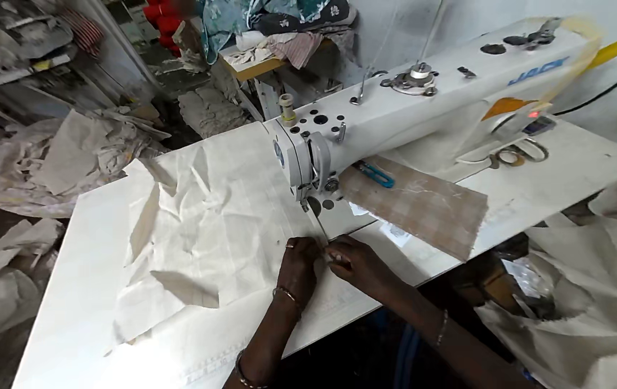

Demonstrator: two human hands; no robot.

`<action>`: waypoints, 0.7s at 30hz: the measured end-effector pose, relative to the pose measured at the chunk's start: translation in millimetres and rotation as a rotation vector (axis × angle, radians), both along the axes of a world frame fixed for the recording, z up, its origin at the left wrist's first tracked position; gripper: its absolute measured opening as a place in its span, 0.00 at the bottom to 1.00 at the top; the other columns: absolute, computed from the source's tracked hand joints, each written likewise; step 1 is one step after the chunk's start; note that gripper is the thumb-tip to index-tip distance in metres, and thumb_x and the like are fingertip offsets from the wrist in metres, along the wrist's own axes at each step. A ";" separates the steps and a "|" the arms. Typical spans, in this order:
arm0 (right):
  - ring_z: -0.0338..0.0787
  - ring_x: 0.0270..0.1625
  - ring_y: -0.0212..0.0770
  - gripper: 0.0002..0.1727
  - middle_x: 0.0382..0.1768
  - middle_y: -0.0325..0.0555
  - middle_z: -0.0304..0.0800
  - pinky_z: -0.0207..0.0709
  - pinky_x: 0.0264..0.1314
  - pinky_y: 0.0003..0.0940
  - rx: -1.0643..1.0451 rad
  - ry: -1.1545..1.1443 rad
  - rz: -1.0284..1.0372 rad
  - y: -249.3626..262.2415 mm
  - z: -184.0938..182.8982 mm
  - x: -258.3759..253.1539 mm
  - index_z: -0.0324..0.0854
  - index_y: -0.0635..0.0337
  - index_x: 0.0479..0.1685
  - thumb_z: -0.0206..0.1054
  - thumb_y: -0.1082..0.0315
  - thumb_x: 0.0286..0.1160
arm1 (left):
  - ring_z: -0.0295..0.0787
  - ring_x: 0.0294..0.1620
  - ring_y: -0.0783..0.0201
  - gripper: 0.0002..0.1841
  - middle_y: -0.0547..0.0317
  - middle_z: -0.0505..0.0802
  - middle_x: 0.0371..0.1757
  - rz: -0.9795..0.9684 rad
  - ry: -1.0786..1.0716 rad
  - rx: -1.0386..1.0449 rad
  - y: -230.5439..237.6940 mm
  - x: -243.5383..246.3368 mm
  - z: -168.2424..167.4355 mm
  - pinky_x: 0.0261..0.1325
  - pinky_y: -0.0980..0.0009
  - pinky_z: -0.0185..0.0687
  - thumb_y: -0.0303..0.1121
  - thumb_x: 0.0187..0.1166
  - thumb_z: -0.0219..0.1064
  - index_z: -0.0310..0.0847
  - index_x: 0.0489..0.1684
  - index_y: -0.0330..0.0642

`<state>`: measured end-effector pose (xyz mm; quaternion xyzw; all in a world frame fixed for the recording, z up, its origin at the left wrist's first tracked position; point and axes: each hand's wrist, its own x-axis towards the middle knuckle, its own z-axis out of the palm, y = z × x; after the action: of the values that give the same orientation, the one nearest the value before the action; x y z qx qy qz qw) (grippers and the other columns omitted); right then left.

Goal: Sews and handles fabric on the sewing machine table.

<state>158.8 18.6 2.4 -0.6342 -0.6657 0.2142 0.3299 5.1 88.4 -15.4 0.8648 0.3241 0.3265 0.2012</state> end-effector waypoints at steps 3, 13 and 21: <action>0.92 0.49 0.50 0.08 0.48 0.57 0.91 0.86 0.55 0.40 0.150 -0.001 0.026 6.3 -12.6 7.5 0.92 0.67 0.45 0.70 0.76 0.72 | 0.89 0.55 0.50 0.06 0.46 0.94 0.46 -0.084 -0.081 -0.256 14.1 -12.0 -0.4 0.64 0.55 0.80 0.25 0.74 0.69 0.90 0.35 0.32; 0.88 0.34 0.47 0.03 0.28 0.53 0.87 0.83 0.40 0.40 0.240 0.044 -0.106 51.8 -9.2 8.2 0.92 0.68 0.27 0.76 0.83 0.60 | 0.89 0.56 0.48 0.05 0.50 0.96 0.44 -0.086 -0.064 -0.085 44.7 -3.4 -0.2 0.62 0.50 0.80 0.22 0.68 0.74 0.96 0.35 0.36; 0.90 0.38 0.53 0.04 0.36 0.60 0.90 0.83 0.46 0.47 -0.006 0.036 -0.004 67.7 15.1 21.1 0.89 0.73 0.38 0.69 0.82 0.71 | 0.78 0.63 0.40 0.04 0.39 0.88 0.57 0.052 0.187 -0.717 65.2 15.4 44.3 0.64 0.37 0.68 0.22 0.75 0.71 0.90 0.41 0.31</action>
<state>179.9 86.3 17.4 -0.6325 -0.6578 0.2270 0.3401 20.5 153.6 28.8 0.7569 0.4569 0.1166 0.4525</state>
